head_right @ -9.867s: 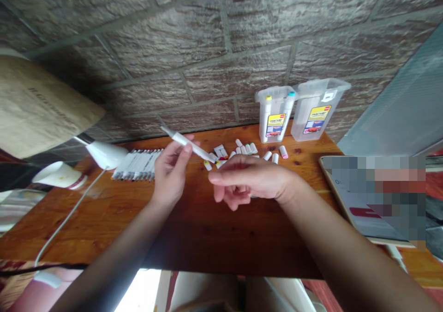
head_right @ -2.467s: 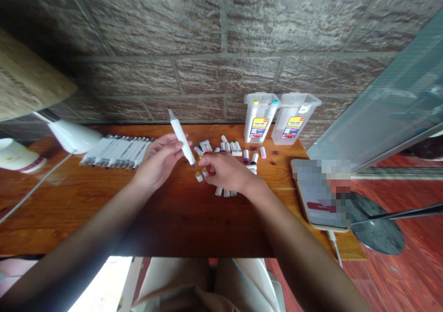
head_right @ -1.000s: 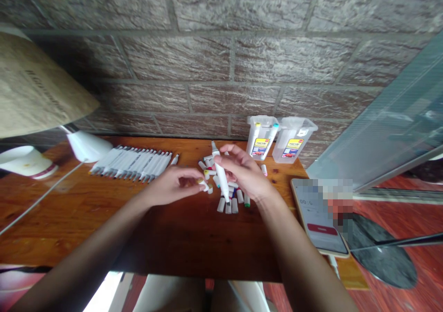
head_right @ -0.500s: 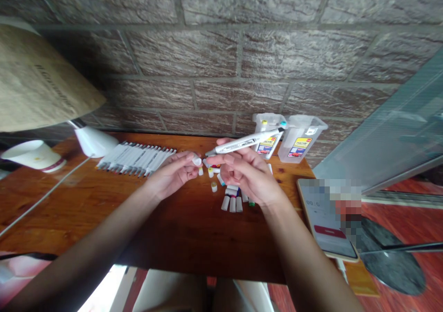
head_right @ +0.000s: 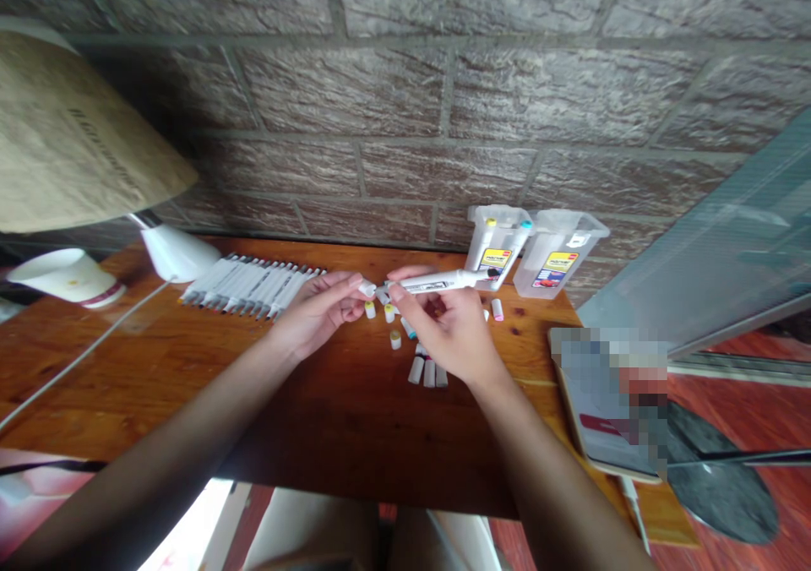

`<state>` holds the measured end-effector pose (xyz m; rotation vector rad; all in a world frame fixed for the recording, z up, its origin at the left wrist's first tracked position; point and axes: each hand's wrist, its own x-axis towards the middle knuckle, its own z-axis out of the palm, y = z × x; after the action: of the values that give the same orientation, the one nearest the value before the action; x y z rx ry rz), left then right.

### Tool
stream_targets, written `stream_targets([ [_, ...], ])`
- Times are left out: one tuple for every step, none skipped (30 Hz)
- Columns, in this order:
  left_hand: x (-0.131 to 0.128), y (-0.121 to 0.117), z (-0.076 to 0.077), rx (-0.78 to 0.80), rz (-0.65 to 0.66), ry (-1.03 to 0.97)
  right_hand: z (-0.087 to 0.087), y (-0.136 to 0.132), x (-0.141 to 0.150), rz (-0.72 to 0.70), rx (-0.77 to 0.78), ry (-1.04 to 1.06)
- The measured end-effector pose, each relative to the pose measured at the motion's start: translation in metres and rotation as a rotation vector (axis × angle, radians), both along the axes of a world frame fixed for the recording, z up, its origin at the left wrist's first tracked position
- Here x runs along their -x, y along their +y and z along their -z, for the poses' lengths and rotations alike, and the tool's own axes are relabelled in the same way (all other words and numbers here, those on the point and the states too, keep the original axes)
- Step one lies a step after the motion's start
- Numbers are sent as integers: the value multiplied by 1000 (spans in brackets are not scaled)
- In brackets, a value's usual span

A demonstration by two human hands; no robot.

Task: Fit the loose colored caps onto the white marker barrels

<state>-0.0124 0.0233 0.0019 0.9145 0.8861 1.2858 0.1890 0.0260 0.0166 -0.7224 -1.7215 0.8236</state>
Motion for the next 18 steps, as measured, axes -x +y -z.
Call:
stream_targets([
  [0,0,0,0,-4,11,1,0,0,4,-23,-33],
  [0,-1,-1,-2,-7,22,2,0,0,5,-50,-68],
  [-1,-2,-2,-3,-9,34,2,0,0,5,-77,-103],
  [-1,-2,-3,-2,-8,46,2,-1,0,8,-103,-132],
  [-2,-3,-4,2,-6,58,2,-2,0,15,-126,-155],
  [-2,-3,-4,7,-2,68,1,-3,1,31,-144,-176],
  [-2,-3,-5,14,2,77,0,-3,1,56,-162,-190],
  [-3,-3,-5,21,5,83,0,-3,1,89,-178,-200],
  [-2,-3,-5,26,5,85,-1,-4,1,127,-195,-204],
  [-2,-2,-5,29,0,83,-2,-3,0,163,-211,-200],
  [-2,-2,-4,29,-10,78,-2,-3,0,190,-218,-188],
  [-1,-1,-4,26,-21,72,-3,-3,-1,209,-214,-166],
  [0,-1,-4,22,-32,67,-3,-2,-2,222,-200,-138],
  [0,0,-3,17,-39,62,-3,-2,-2,230,-182,-107],
  [1,0,-3,14,-42,59,-4,-2,-2,233,-163,-79],
  [1,0,-4,13,-42,57,-4,-2,-2,231,-147,-57],
  [1,1,-4,14,-40,56,-4,-3,-2,224,-136,-44],
  [2,0,-4,18,-39,55,-3,-3,-1,213,-131,-40],
])
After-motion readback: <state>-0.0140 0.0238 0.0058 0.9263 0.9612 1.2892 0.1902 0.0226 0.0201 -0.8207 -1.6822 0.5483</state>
